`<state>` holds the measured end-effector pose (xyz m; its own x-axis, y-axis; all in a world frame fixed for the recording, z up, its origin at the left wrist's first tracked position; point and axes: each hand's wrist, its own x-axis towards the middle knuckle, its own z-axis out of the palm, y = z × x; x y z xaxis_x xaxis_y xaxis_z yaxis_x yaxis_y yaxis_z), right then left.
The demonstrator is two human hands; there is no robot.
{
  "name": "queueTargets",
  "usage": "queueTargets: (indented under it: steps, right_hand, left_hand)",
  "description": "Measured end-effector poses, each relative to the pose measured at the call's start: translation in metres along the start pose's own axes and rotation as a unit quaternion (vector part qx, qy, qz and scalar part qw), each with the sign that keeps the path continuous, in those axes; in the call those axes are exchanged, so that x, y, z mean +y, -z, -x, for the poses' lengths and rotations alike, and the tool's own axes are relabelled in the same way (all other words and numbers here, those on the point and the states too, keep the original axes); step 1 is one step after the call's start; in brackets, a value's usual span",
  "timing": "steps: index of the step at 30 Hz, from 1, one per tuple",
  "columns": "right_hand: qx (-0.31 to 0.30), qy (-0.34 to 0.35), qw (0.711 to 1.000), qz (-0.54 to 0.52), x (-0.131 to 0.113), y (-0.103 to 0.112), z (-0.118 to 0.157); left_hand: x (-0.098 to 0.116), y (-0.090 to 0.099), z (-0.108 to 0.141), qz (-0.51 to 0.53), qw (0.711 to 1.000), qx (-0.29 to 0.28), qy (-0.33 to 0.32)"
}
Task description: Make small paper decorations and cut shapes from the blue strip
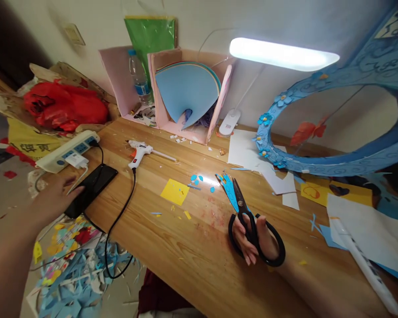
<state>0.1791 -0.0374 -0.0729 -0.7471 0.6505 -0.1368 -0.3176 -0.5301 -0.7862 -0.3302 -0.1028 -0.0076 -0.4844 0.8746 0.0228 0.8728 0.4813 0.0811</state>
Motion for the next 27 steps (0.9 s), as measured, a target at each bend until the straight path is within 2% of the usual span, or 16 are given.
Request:
queueTargets:
  steps: [2,4,7,11,16,23,27]
  right_hand:
    - [0.017,0.004,1.000,0.013,-0.001,-0.001,0.000]
    - [0.030,0.009,0.999,0.020,-0.001,-0.002,0.000]
    - [0.023,0.025,0.999,0.025,-0.002,-0.005,-0.001]
    - [0.015,0.041,0.998,0.035,-0.003,-0.009,-0.004]
    - [0.014,0.018,0.999,0.032,-0.002,-0.004,-0.003]
    - [0.036,-0.005,0.999,0.026,0.003,0.003,0.000]
    - [0.061,-0.014,0.997,0.044,-0.001,-0.003,0.000]
  left_hand:
    - [0.007,0.002,-0.001,0.028,0.997,-0.068,-0.006]
    - [0.016,0.003,-0.003,0.033,0.996,-0.085,-0.012]
    - [0.024,0.000,-0.007,0.018,0.997,-0.066,-0.023]
    - [0.024,-0.005,-0.010,-0.027,0.998,-0.020,-0.050]
    - [0.027,-0.006,-0.009,-0.018,0.998,-0.046,-0.048]
    - [0.030,-0.010,-0.003,0.022,1.000,-0.005,-0.013]
    - [0.029,-0.010,0.001,0.045,0.999,-0.021,-0.006]
